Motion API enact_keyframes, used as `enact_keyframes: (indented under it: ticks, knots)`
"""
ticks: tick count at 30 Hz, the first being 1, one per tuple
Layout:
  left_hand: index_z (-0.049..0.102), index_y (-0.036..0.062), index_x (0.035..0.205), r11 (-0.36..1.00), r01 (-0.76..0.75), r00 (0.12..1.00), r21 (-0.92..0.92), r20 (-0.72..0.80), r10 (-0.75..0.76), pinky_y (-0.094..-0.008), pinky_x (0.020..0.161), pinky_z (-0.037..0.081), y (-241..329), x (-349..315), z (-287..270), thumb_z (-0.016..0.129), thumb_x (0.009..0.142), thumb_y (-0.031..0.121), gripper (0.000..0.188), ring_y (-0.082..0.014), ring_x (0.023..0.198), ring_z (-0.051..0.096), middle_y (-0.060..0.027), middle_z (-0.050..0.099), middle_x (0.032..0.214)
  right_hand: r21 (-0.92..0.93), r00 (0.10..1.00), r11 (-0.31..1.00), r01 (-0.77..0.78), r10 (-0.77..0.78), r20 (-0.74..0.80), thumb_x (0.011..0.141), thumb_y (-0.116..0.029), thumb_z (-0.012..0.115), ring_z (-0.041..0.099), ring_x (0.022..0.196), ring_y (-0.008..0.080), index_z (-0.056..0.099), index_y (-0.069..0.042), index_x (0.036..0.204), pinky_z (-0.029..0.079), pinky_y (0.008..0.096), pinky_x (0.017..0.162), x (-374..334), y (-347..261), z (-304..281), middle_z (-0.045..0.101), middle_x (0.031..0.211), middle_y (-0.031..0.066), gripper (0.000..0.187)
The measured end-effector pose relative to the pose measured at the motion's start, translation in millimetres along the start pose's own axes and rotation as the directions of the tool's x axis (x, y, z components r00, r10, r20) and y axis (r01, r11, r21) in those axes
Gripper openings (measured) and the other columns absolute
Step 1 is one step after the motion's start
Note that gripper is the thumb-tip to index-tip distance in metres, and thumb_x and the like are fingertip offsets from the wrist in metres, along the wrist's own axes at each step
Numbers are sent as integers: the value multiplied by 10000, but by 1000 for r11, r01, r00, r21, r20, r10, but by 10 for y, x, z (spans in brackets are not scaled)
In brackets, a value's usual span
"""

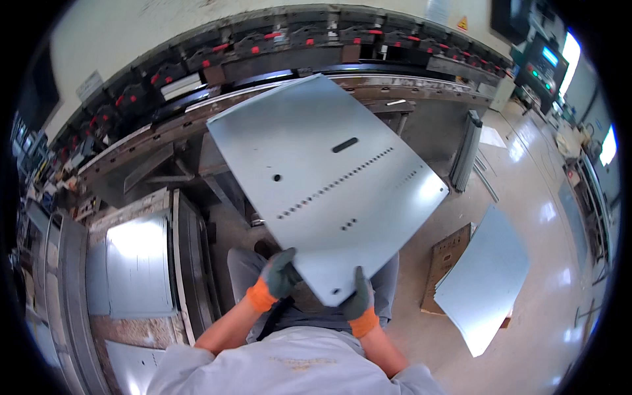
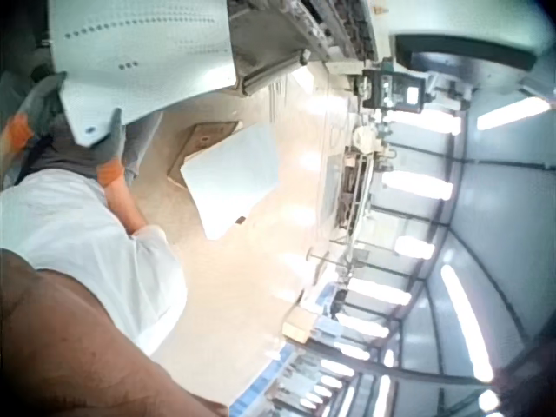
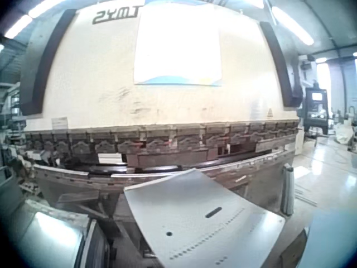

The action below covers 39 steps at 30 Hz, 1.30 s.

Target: The person repeatedly picks up perforated metal sheets, places them into a press brake, and bends them. They flip the sheets over and reposition them multiple times to bend different edges. Finished pieces are stacked on a nearby cart.

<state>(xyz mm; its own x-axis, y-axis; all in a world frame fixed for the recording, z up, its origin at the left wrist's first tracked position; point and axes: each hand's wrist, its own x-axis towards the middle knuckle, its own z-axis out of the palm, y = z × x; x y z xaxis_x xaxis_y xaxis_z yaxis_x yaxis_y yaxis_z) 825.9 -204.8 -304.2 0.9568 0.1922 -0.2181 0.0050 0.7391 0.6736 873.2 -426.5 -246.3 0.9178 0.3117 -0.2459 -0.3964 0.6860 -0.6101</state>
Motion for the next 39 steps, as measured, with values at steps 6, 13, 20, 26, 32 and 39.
enact_keyframes:
  ticks: [6,13,20,26,32,39]
  knots:
    - [467,101,1445,916,38,980,-400,192,43,-486,1025,472,783,1061,79,570,966,494,629,-297,1226,570,-112,570,1376,-219,973,966,135,-171,-155,969,-277,635,643,1061,225,513,-22,1365,543,361,912,92,-377,-740,627,1235,97,486]
    - [502,13,1353,957,-222,968,-184,77,239,-497,982,504,1493,1724,-323,660,915,255,525,-349,1167,595,-179,593,1281,-554,884,756,348,-461,-74,940,-242,668,655,963,197,553,30,1317,532,322,834,213,-775,-822,665,1144,125,479]
    - [571,-27,1246,866,-489,872,-100,-93,481,-368,934,519,1509,583,-115,616,902,115,375,-253,1070,634,-126,626,1157,-631,910,707,320,-416,-5,915,-214,628,642,823,182,601,55,1221,509,306,729,1,-1129,-745,682,1014,125,408]
    - [573,3,1254,748,-663,730,32,-194,655,-357,926,534,1467,213,-876,633,901,42,360,-240,1064,634,-120,628,1181,-739,949,598,309,-249,195,897,-230,643,633,833,170,636,52,1179,503,290,740,744,-1218,-593,683,1012,117,399]
    - [549,44,1295,690,-703,707,-173,-274,652,-404,911,571,1732,155,-702,663,913,37,398,-261,1101,646,-106,624,1241,-631,936,721,287,-69,346,945,-218,603,649,882,167,620,48,1224,518,295,773,1787,-1261,231,686,1068,109,385]
    - [504,5,1342,883,-446,895,-147,-93,437,-414,836,631,1879,719,-492,585,990,279,454,-294,1056,689,-143,630,1251,-203,836,979,9,104,539,995,-495,504,593,1181,274,514,37,1381,484,405,1008,3318,-2013,-398,599,1327,155,657]
